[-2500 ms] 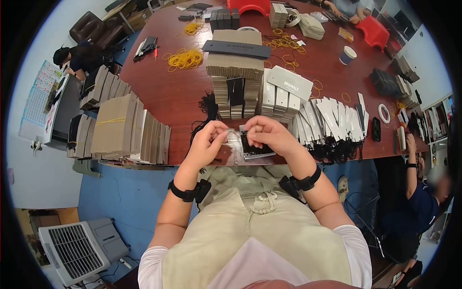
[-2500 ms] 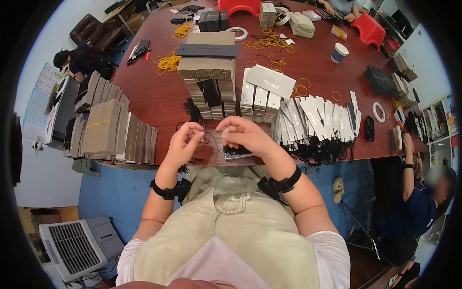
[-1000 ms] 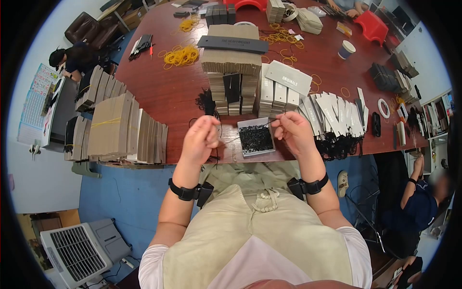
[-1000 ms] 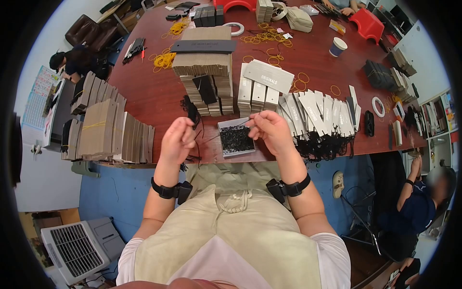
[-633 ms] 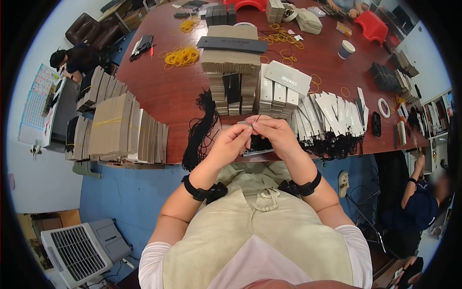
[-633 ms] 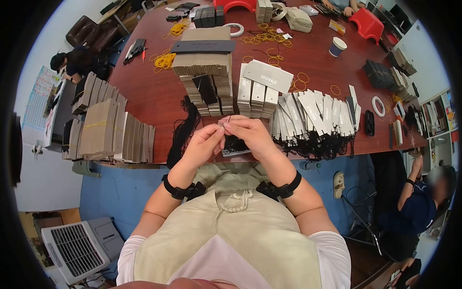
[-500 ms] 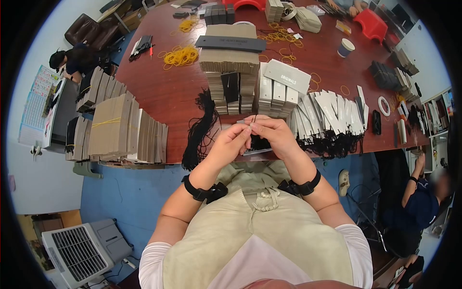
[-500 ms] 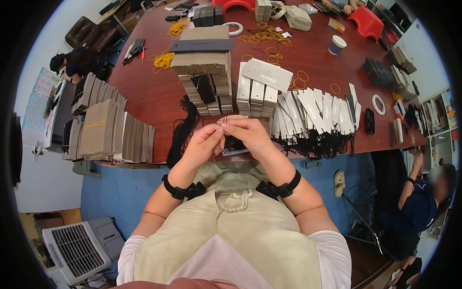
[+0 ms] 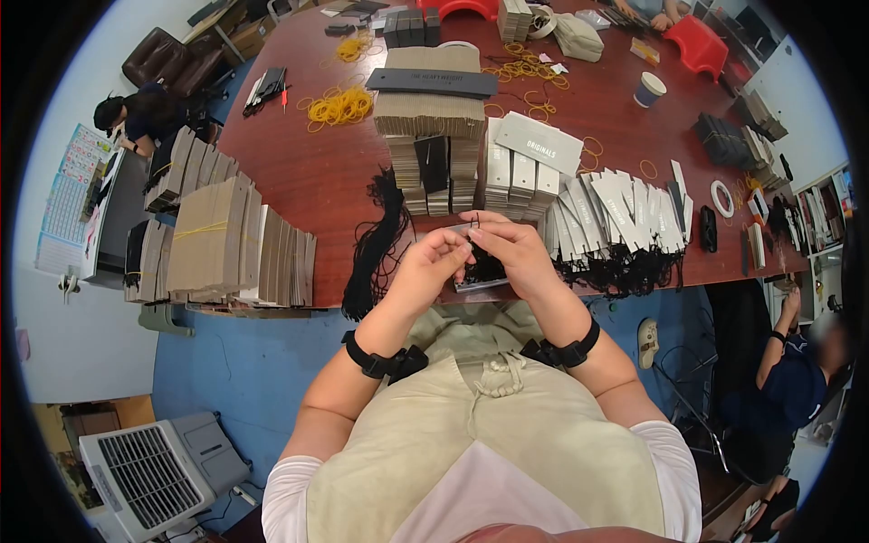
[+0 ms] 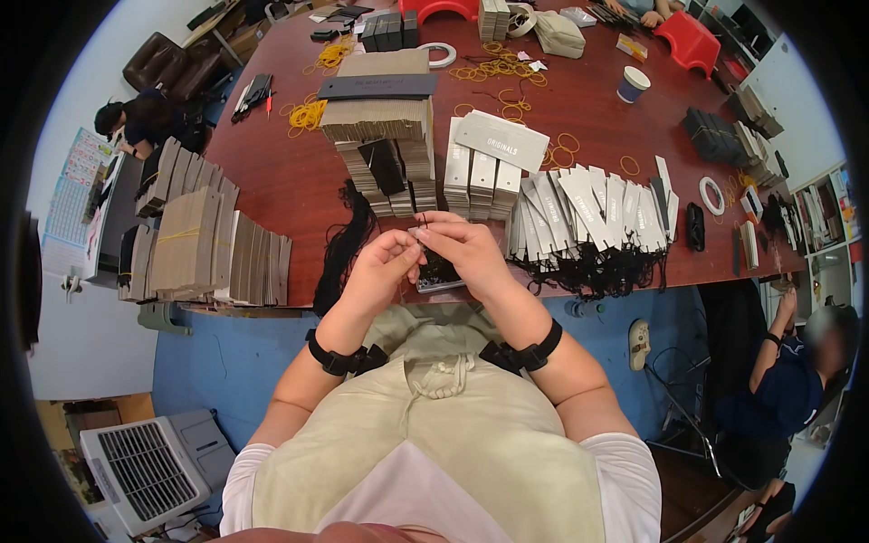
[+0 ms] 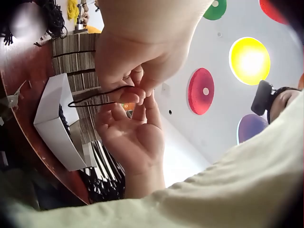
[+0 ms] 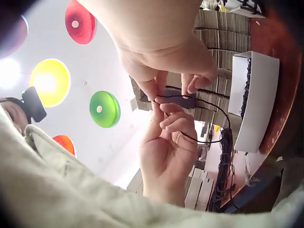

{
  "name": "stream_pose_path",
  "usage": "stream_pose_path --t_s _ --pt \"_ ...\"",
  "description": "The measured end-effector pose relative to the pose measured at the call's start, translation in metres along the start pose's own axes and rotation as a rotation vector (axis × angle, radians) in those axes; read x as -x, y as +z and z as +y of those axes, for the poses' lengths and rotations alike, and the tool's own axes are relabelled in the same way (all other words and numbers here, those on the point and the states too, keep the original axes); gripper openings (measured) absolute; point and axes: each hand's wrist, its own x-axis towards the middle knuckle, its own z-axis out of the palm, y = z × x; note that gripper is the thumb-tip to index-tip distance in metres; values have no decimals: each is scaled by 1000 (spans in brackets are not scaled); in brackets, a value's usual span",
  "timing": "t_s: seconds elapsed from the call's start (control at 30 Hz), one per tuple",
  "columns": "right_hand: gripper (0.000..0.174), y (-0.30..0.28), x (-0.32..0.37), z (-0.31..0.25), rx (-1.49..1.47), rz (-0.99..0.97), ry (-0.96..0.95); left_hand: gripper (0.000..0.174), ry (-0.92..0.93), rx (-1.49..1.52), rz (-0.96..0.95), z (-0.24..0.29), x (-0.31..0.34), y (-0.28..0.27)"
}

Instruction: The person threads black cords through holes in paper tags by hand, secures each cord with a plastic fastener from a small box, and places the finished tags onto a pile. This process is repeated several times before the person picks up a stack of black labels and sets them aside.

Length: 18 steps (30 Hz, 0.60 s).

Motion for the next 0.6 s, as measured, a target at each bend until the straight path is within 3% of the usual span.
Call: stream_pose_path --t_s 0.23,0.33,0.43,0.5,0.53,0.6 --pt "22 1 1 5 -49 -54 30 13 -32 -3 -10 1 1 -4" --pt "21 1 -2 11 -50 -27 -6 26 166 -75 107 -5 -4 4" --pt "20 4 -6 12 -31 -10 -2 36 251 -129 51 3 -9 6" --pt "20 3 -8 8 -36 -66 91 34 110 76 -11 4 -12 4" --pt "20 9 -8 11 46 28 -82 33 69 118 -47 -1 -14 -5" --pt "20 6 -7 13 136 42 -67 26 -1 143 -19 1 -11 -3"
